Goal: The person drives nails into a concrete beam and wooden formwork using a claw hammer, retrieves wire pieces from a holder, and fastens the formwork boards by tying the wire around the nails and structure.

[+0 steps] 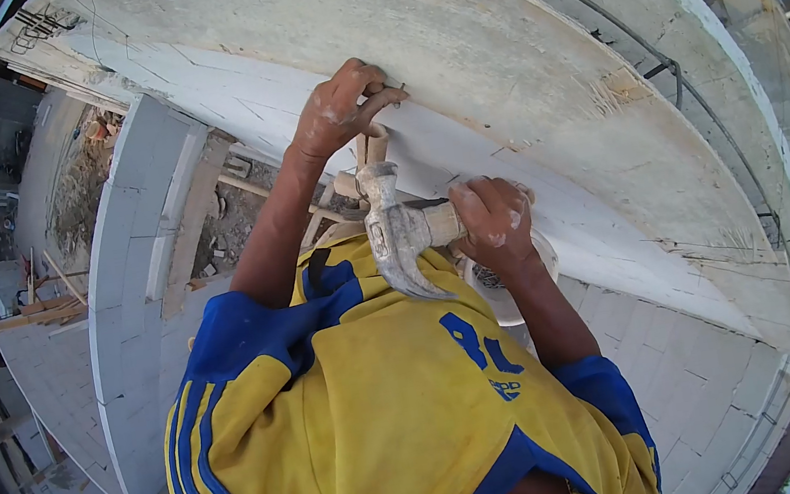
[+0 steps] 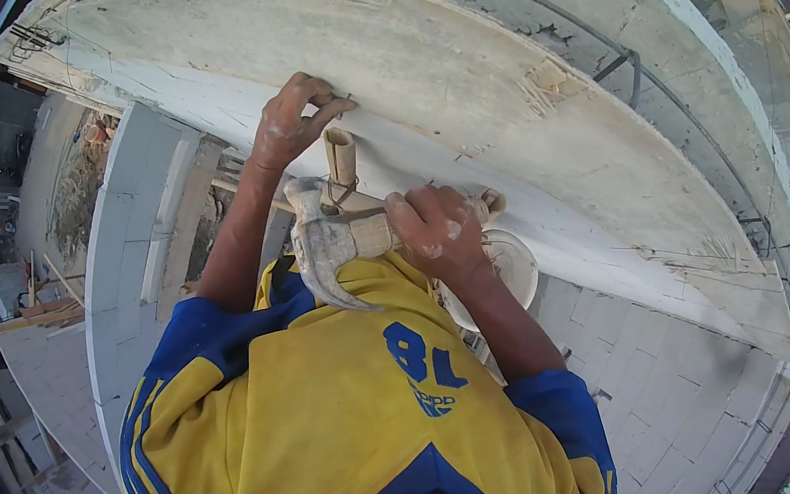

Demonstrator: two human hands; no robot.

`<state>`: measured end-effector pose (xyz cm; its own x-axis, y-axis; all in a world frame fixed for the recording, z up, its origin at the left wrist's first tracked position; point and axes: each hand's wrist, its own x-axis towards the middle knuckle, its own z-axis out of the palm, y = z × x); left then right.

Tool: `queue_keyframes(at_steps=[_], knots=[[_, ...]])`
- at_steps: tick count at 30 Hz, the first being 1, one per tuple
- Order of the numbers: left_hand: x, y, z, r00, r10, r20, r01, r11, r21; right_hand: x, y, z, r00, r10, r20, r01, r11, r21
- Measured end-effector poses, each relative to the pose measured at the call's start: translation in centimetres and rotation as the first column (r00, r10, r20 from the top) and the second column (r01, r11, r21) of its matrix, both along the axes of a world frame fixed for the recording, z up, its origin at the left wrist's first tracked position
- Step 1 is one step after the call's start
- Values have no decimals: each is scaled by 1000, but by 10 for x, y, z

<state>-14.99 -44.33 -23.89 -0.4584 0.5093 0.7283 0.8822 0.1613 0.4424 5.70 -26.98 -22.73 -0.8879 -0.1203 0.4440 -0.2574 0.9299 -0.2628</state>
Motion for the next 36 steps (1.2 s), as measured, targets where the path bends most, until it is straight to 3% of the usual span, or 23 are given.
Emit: queue_keyframes(at_steps=[2,3,5,6,8,9,10,12,13,14,17,18,20,22,24,26,28,30,31,32,33,34,36], knots=[[-4,-5,1,999,-4,-35,3,999,-50,0,5,-2,980,152,-128,-153,988,-4],[-3,-6,0,1000,-7,-30,6,998,-56,-2,2,-2,981,145,-127,-147,989,-6],[-3,-3,2,999,-16,-39,13,998,-59,-20,-5,0,975,-171,144,158,983,96],[-6,-3,4,999,-16,-34,14,999,-50,-19,-8,8,978,-166,129,154,983,95],[-3,-6,4,1000,-12,-10,11,998,-54,4,-20,25,999,32,-17,-33,997,-74],[-2,-5,6,1000,3,-3,-3,999,-43,7,-17,12,987,84,-137,-99,989,-107],[3,-5,5,1000,11,15,-10,999,-35,3,-18,4,989,76,-130,-91,989,-117],[0,-6,2,1000,-2,15,3,999,-46,-21,-13,-3,938,-277,209,284,959,-6],[0,-5,0,1000,0,17,1,998,-60,-20,-13,-1,945,-244,218,257,966,-34],[-7,-2,0,1000,0,-2,-1,998,-61,-20,-11,4,949,-243,200,256,966,-40],[1,-2,1,1000,-4,17,4,1000,7,1,-12,14,990,28,-142,-37,997,-62],[3,-4,1,1000,-18,25,18,1000,-1,-5,-11,6,991,13,-134,-22,997,-71],[0,-3,4,999,-11,-34,10,1000,-27,-24,-8,-5,926,-300,231,301,953,30],[-1,-1,4,999,-31,-16,31,999,-27,-13,-13,2,938,-298,179,310,950,-42],[0,0,0,999,-34,30,33,999,21,-2,-12,10,992,-119,-40,111,979,-171],[11,-1,0,999,33,35,-32,999,-29,-10,-8,-4,993,-77,-84,58,976,-208],[11,-1,12,996,21,86,-16,998,-57,-23,-13,-3,927,-253,278,263,965,0],[8,1,9,999,41,18,-39,996,-82,-3,-17,-9,884,-336,326,372,927,-54],[22,2,18,992,128,19,-124,982,-145,17,-11,-11,916,-255,310,299,949,-105],[21,-2,6,986,88,143,-76,993,-88,43,-4,-16,939,-173,296,226,962,-155],[29,-9,5,979,150,140,-121,973,-198,70,0,-22,901,-179,394,262,951,-167],[32,-19,-7,978,123,166,-89,976,-196,97,4,-22,871,-229,434,330,928,-174],[47,-32,-23,934,117,337,-1,945,-326,148,16,-20,504,-160,849,542,824,-167]])
